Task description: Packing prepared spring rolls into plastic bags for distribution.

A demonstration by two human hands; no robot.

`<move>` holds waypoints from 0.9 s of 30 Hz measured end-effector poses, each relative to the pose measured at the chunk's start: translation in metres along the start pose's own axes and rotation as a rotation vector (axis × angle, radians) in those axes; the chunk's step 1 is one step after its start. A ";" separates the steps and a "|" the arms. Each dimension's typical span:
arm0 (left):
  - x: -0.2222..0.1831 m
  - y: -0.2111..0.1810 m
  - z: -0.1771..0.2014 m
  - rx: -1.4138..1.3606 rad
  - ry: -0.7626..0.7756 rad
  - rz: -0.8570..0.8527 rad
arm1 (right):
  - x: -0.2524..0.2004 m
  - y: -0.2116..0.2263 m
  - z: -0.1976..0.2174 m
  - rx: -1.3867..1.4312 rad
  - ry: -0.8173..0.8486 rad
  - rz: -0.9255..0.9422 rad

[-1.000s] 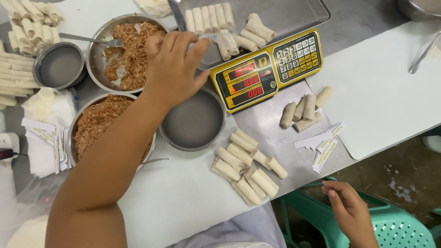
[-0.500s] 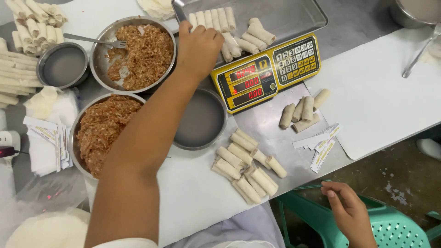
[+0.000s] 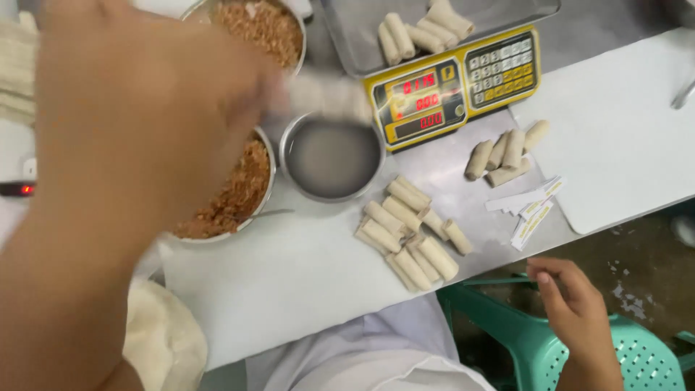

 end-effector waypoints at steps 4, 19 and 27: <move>-0.071 -0.056 -0.002 -0.437 0.123 -0.115 | 0.003 0.043 -0.018 -0.097 0.061 0.251; -0.212 -0.185 -0.037 -0.578 0.132 -0.115 | 0.014 0.117 -0.041 -0.232 0.216 0.563; -0.263 -0.280 -0.067 -0.726 0.146 0.006 | 0.198 0.240 -0.054 -0.561 0.193 1.067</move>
Point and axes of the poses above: each hand's wrist, its own x-axis towards the middle knuckle, its own z-axis out of the back of the hand, y = z × x, the point moved 3 cm from there along x, towards the middle knuckle, and after that the axes turned 1 degree about -z, right-handed, at the moved point
